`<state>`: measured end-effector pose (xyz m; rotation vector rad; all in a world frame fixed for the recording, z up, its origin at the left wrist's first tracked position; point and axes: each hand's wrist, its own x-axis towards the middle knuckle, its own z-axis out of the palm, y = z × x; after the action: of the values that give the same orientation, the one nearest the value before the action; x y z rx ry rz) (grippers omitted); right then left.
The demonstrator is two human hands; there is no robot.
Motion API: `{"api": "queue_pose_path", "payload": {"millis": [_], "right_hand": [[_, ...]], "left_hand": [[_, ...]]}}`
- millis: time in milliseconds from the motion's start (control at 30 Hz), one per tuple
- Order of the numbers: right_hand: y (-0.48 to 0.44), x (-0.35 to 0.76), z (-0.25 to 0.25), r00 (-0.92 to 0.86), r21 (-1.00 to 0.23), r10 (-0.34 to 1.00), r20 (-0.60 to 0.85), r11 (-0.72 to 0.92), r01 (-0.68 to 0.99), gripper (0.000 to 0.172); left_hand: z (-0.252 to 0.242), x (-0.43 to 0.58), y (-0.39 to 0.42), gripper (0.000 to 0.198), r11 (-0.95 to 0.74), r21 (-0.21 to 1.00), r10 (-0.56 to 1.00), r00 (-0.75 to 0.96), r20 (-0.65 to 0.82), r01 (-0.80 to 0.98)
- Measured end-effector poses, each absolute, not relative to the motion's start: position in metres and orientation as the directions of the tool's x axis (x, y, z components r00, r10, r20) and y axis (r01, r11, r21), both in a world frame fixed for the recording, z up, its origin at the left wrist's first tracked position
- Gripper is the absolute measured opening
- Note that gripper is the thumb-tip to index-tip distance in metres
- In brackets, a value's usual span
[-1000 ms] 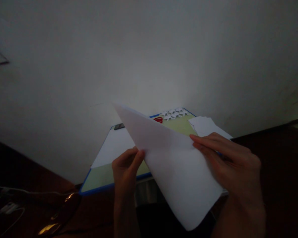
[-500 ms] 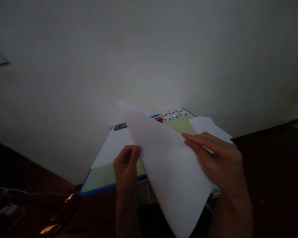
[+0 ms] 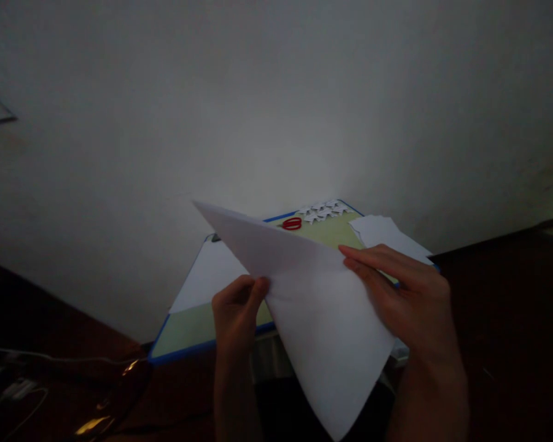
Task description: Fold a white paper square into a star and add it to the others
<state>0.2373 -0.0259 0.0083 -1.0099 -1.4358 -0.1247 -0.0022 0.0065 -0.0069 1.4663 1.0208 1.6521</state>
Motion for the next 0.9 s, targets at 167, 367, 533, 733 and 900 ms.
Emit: {"api": "queue_pose_path", "payload": {"millis": [167, 367, 533, 733, 900], "right_hand": [[-0.024, 0.233, 0.008, 0.259, -0.516, 0.46, 0.849, 0.618, 0.594, 0.027], [-0.023, 0.226, 0.006, 0.387, -0.581, 0.434, 0.814, 0.583, 0.567, 0.022], [-0.023, 0.23, 0.004, 0.38, -0.617, 0.488, 0.786, 0.573, 0.54, 0.024], [-0.018, 0.226, 0.003, 0.412, -0.655, 0.511, 0.754, 0.55, 0.517, 0.023], [-0.011, 0.224, 0.0, 0.542, -0.713, 0.468, 0.698, 0.524, 0.466, 0.017]], "left_hand": [[-0.005, -0.002, 0.007, 0.028, -0.462, 0.886, 0.882, -0.128, 0.453, -0.046], [-0.007, -0.008, 0.006, 0.026, -0.428, 0.899, 0.902, 0.014, 0.431, -0.09], [-0.011, -0.011, 0.006, 0.032, -0.399, 0.915, 0.917, -0.02, 0.399, -0.064], [-0.008, -0.008, 0.008, 0.03, -0.374, 0.925, 0.926, -0.082, 0.369, -0.068], [-0.005, -0.006, 0.008, 0.021, -0.362, 0.928, 0.929, 0.041, 0.367, -0.089]]}}
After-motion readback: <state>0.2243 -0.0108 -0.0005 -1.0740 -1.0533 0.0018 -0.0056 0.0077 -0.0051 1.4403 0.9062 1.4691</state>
